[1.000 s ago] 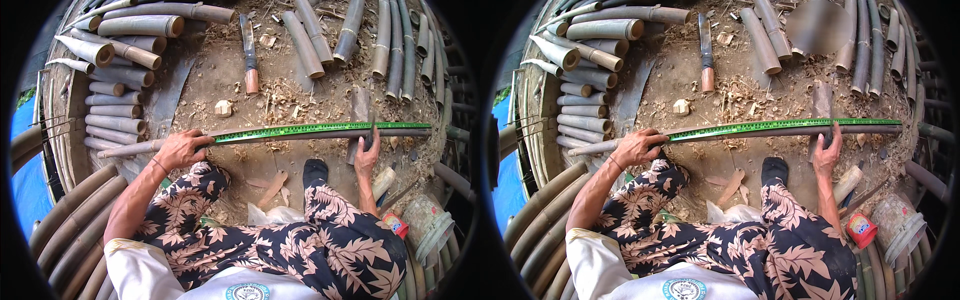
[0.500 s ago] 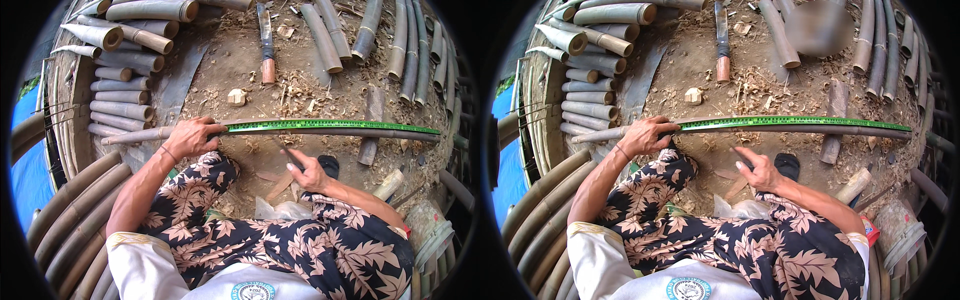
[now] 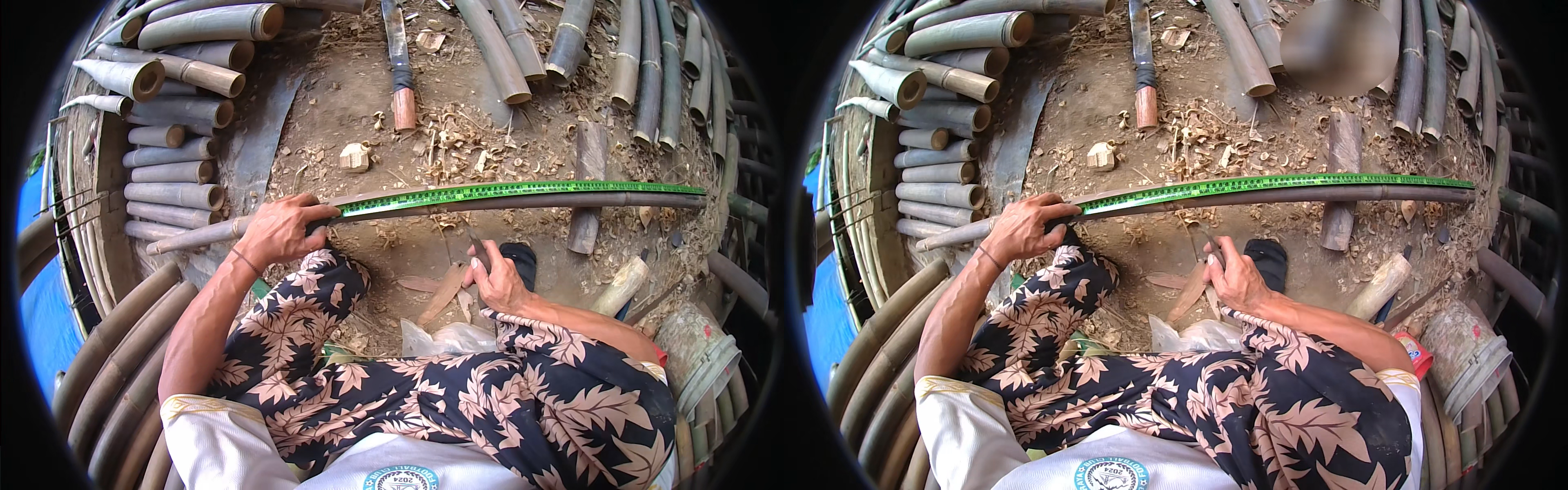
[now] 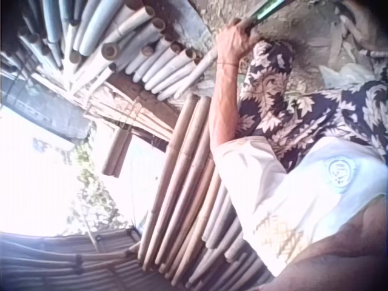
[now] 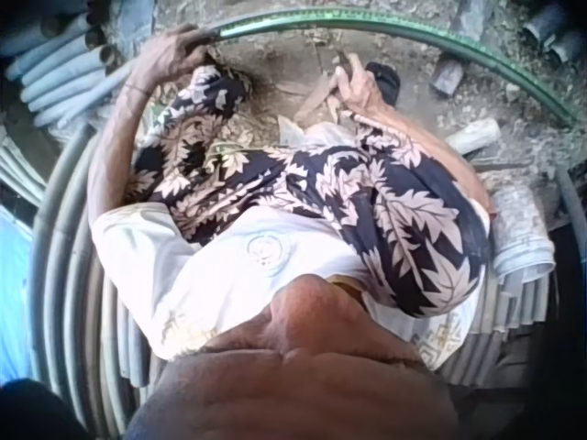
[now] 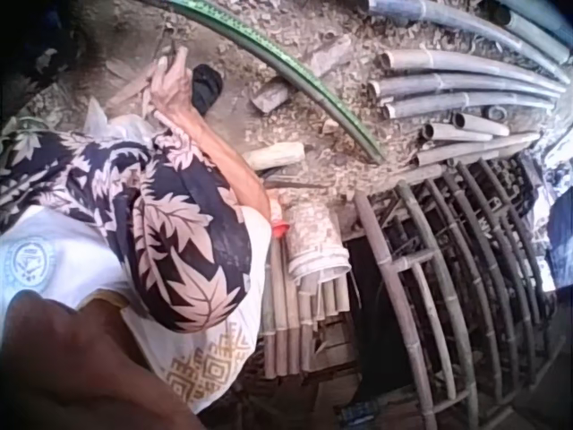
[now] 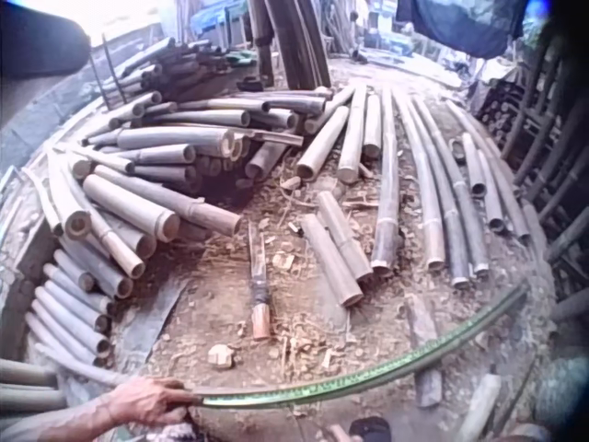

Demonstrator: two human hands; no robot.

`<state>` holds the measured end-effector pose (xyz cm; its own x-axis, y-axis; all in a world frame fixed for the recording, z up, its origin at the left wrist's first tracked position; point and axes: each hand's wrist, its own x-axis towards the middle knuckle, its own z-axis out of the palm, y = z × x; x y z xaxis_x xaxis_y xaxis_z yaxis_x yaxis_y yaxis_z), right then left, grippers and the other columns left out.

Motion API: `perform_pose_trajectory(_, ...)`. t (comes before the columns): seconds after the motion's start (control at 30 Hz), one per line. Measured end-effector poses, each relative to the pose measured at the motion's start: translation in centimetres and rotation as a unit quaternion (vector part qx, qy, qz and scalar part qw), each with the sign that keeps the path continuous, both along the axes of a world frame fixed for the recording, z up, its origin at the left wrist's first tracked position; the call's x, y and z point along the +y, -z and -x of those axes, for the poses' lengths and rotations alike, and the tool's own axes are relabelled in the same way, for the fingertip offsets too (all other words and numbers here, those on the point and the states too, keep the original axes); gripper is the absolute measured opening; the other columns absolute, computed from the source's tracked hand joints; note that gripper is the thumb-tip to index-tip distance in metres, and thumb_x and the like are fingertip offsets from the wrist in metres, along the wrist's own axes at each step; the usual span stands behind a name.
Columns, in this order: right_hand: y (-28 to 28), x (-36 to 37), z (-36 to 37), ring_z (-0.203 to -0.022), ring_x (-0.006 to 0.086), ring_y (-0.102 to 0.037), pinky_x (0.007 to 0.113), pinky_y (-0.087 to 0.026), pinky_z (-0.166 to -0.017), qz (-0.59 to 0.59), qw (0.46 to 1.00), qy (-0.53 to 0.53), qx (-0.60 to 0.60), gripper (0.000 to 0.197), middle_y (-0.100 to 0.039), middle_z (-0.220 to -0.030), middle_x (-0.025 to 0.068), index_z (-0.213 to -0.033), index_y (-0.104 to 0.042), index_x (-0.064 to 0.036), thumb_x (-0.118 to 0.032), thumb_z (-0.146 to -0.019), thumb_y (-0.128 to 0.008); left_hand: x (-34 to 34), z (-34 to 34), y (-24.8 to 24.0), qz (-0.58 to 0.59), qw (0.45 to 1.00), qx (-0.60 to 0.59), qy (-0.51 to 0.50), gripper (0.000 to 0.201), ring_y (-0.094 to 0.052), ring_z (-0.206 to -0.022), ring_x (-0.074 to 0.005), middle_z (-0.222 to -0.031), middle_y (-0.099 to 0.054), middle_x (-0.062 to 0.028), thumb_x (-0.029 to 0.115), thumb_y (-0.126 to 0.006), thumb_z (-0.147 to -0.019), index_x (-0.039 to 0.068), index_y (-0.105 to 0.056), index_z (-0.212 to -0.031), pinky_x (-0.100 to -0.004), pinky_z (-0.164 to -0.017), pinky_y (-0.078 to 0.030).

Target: The person measures bamboo poles with a tape measure, marks them with a knife, and cuts them into shorter sections using a hand saw.

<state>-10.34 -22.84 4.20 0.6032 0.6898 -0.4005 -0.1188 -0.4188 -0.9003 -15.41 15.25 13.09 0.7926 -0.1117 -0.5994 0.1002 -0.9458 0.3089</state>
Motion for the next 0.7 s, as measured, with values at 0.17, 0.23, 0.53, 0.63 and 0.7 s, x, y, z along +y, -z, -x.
perform_pose_trajectory(0.17,-0.4,2.3,-0.2,-0.055,0.0288,-0.068,0.040,-0.048,-0.049,0.007,1.000,-0.024,-0.002,0.023,-0.061,-0.063,0.0157,-0.121,-0.048,0.0007,-0.010,-0.100,-0.049,0.4,0.5,0.6,-0.003,0.999,-0.036,0.008,0.040,-0.067,-0.100,-0.0314,-0.111,-0.067,-0.0113,0.032,-0.058,-0.083,0.022,-0.070,-0.119,-0.0415,-0.088,-0.054)
perform_pose_trajectory(0.23,-0.5,2.7,-0.1,-0.054,0.0299,-0.067,0.041,-0.047,-0.047,0.006,0.999,-0.031,-0.012,0.023,-0.061,-0.062,0.0168,-0.120,-0.048,0.0013,-0.010,-0.100,-0.050,0.5,0.4,0.7,-0.002,0.999,-0.037,0.012,0.040,-0.066,-0.101,-0.0317,-0.112,-0.067,-0.0118,0.032,-0.058,-0.083,0.022,-0.070,-0.120,-0.0418,-0.088,-0.054)
perform_pose_trajectory(0.53,0.5,1.7,0.3,-0.055,0.0341,-0.067,0.042,-0.047,-0.048,0.021,0.999,-0.029,-0.024,0.023,-0.061,-0.063,0.0199,-0.119,-0.048,0.0017,-0.008,-0.099,-0.051,1.4,-1.5,0.3,0.029,0.998,0.051,-0.037,0.042,-0.065,-0.098,-0.0355,-0.112,-0.066,-0.0146,0.028,-0.056,-0.079,0.020,-0.072,-0.117,-0.0434,-0.087,-0.052)
perform_pose_trajectory(0.63,0.4,2.3,0.0,-0.056,0.0345,-0.068,0.042,-0.048,-0.048,0.024,0.999,-0.013,-0.021,0.023,-0.062,-0.064,0.0203,-0.119,-0.048,0.0016,-0.008,-0.098,-0.051,0.6,-1.8,-0.1,0.003,0.997,0.059,-0.054,0.042,-0.065,-0.098,-0.0350,-0.112,-0.066,-0.0144,0.028,-0.056,-0.079,0.020,-0.072,-0.117,-0.0426,-0.087,-0.053)
perform_pose_trajectory(0.7,0.1,2.6,0.0,-0.057,0.0347,-0.068,0.043,-0.048,-0.048,0.024,0.999,-0.008,-0.019,0.023,-0.062,-0.065,0.0203,-0.119,-0.049,0.0017,-0.008,-0.098,-0.051,0.4,-1.1,0.0,0.001,0.999,0.019,-0.048,0.041,-0.065,-0.099,-0.0339,-0.110,-0.066,-0.0132,0.026,-0.058,-0.079,0.020,-0.072,-0.117,-0.0426,-0.088,-0.053)
